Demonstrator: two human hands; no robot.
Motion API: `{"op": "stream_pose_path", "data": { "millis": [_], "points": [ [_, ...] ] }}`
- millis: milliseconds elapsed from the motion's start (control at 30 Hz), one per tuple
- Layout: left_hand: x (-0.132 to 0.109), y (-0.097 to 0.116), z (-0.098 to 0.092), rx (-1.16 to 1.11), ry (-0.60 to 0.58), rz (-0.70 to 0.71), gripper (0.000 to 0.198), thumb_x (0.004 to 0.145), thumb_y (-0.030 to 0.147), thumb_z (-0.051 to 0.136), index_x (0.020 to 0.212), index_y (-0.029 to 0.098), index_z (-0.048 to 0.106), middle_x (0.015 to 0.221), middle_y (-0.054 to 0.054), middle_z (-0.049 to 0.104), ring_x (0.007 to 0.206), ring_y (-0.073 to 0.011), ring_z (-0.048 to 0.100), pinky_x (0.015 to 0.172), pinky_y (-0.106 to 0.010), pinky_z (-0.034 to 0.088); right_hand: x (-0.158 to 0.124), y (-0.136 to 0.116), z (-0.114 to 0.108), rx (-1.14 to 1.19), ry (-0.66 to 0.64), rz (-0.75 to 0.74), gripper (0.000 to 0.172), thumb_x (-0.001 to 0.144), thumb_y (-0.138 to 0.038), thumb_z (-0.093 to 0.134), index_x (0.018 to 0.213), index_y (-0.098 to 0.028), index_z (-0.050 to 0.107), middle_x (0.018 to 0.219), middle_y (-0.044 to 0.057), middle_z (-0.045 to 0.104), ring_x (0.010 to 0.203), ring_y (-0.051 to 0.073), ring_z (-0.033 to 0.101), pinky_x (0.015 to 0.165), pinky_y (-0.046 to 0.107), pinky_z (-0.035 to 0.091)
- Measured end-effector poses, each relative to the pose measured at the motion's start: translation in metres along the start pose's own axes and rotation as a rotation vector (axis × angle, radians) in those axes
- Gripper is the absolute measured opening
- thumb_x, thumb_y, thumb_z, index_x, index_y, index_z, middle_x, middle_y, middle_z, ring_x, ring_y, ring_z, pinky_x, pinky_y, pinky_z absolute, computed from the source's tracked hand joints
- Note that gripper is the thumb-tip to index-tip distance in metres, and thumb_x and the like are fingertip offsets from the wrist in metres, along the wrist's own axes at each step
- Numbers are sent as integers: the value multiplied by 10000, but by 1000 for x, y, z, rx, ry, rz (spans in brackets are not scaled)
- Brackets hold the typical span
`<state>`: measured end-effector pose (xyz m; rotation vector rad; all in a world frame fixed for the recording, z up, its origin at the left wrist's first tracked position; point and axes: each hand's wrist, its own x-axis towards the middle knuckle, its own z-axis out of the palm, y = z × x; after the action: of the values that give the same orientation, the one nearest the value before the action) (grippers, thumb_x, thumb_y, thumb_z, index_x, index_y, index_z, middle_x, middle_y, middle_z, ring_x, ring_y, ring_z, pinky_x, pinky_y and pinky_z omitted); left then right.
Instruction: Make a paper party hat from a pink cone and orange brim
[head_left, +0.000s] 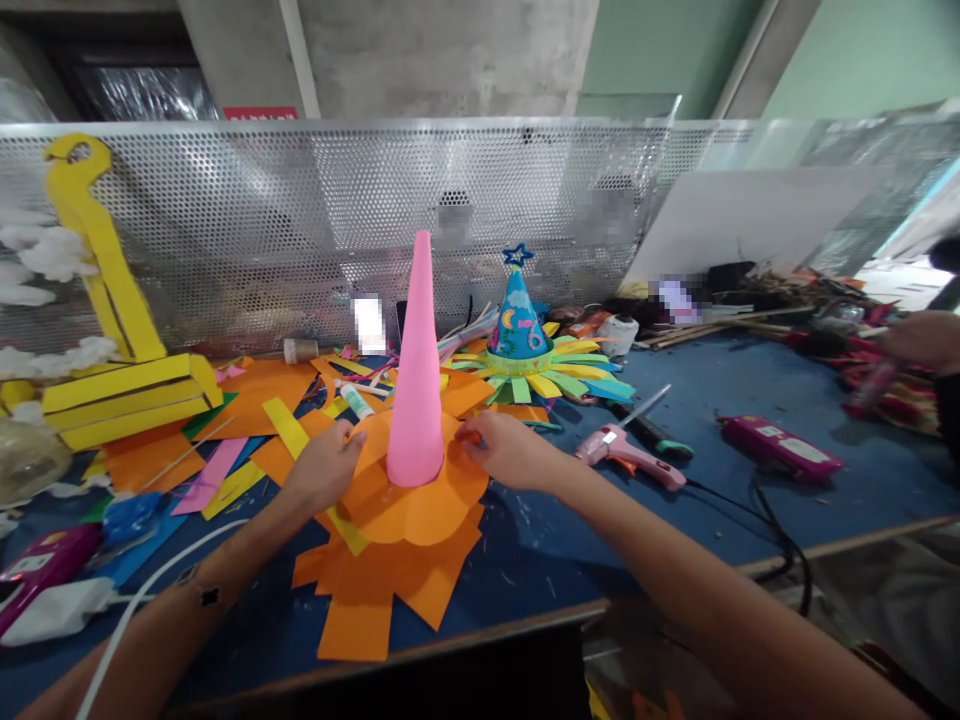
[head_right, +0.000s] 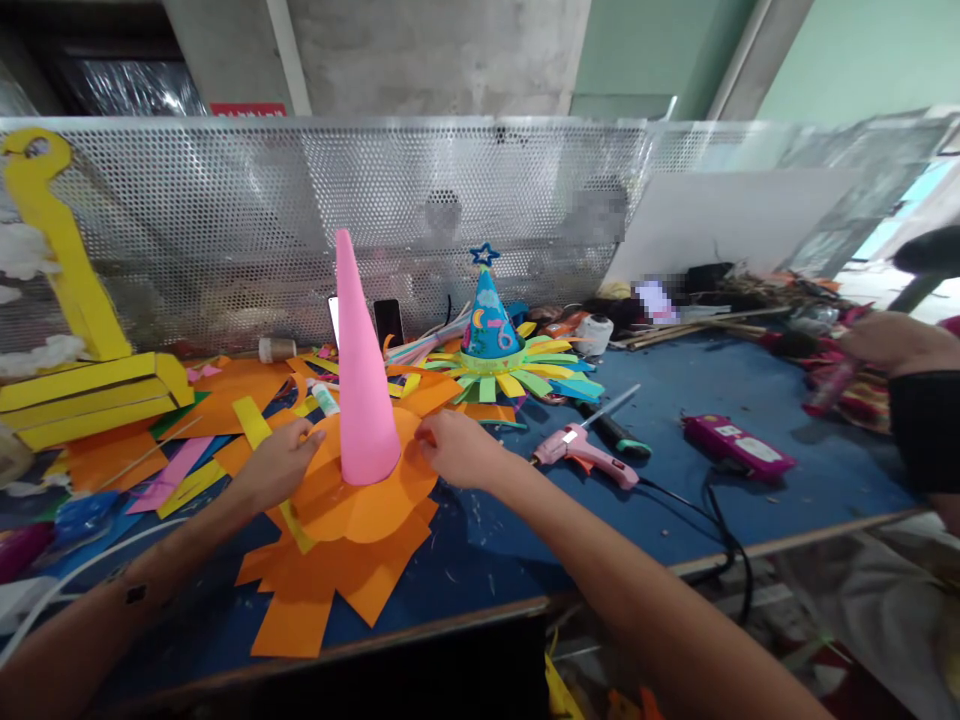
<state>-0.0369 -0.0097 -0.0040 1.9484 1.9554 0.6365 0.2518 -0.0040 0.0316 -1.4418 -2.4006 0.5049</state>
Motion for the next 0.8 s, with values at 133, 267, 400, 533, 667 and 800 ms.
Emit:
{"op": "stream_pose_path", "data": {
  "millis": [133,267,400,533,667,800],
  "points": [
    [-3,-1,1,18,-7,-28,283,1011,449,398,796,264,407,677,-8,549,687,-238,584,610,-329,296,-1,1,3,17,40,0,309,871,-104,605,1112,-137,796,1134,142,806,1041,272,736,901,324,524],
    [-4,1,-1,20,-9,-71,322,1003,534,407,824,267,420,626,26,491,604,-227,571,571,-321,290,2,4,4,88,102,35,303,955,-306,653,1203,-165,754,1158,122,800,1022,261,742,896,337,545],
    [-5,4,-2,35,-1,-79,317,977,561,461,916,250,483,766,-23,611,756,-264,659,622,-318,365,8,10,7,161,125,48,313,966,-284,655,1246,-174,741,1257,90,787,1125,229,738,967,304,549],
    [-8,4,3,63,-19,-73,302,974,538,481,930,243,527,850,-62,693,830,-285,700,639,-319,384,9,11,17,159,79,36,304,894,-154,676,1164,-195,809,1216,59,816,1116,234,760,960,277,550],
    [-11,0,9,116,-36,-79,330,973,538,487,1030,230,591,945,-112,748,892,-322,722,656,-334,401,5,9,30,86,22,31,331,865,-124,640,1103,-221,849,1093,60,848,1015,263,791,839,275,557],
    [-15,-1,12,203,-46,-96,443,975,582,450,1165,210,599,983,-177,769,922,-399,732,653,-375,410,4,4,35,-4,-2,9,363,866,-133,608,1115,-229,854,1089,84,845,1007,273,785,813,274,535]
  ]
}}
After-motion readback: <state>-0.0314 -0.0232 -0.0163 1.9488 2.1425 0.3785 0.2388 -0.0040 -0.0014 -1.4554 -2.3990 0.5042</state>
